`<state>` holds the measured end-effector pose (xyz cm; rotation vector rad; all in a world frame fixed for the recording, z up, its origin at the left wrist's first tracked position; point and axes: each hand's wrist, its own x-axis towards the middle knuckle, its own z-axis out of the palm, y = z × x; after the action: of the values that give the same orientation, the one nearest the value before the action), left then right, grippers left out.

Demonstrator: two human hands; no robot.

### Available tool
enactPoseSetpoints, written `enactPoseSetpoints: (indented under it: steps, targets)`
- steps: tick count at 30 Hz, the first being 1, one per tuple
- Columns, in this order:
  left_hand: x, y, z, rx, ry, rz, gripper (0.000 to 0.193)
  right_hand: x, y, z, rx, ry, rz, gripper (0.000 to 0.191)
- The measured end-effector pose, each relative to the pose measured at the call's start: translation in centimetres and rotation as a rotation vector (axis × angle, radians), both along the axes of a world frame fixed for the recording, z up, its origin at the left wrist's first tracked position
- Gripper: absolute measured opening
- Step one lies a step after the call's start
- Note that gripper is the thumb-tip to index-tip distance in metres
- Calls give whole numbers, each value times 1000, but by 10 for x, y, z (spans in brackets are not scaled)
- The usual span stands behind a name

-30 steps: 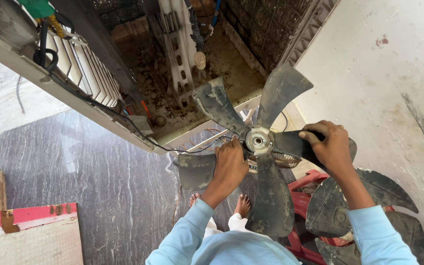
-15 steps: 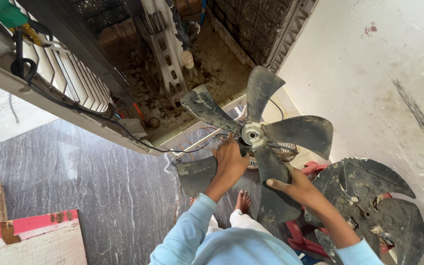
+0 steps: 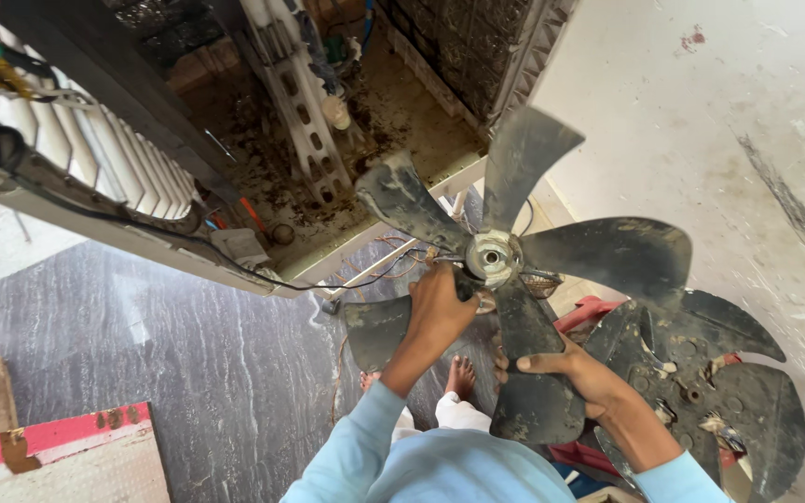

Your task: The person applies glue to the hub of a detached fan blade, then repeatedly removes and reinserts the blade into the fan housing to test the fit. They also wash their hands and wipe the blade with a cloth during the process.

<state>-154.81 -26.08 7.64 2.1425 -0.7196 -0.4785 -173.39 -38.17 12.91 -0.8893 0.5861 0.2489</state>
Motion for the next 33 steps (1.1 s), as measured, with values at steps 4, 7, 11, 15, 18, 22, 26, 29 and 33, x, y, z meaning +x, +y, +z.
enactPoseSetpoints:
  steps: [4,7,11,15,18,22,26,29,33]
  targets:
    - [-4,4,24,-93,-58,-58,47,-5,1,20,-139,35,16,54]
    - [1,12,47,-62,-102,-120,56,-9,0,33,-163,-19,30,53]
    - [7,35,68,-28,-152,-282,92,-14,-16,46,-196,-2,100,52]
    - [-6,39,64,205,113,-302,89,-17,-42,53,-87,40,164,48]
    - [-20,25,55,81,32,-157,59,-17,-62,53,-64,242,49,58]
    - [-32,6,51,153,61,-98,54,-23,-79,45,196,88,-39,75]
    - [-38,2,58,159,-2,-111,57,-35,-79,29,201,77,-64,70]
    - [-44,3,62,113,-75,-141,60,-43,-75,17,203,8,-52,63]
    - [-46,3,53,-7,-141,-180,64,-53,-74,11,98,-24,-11,58]
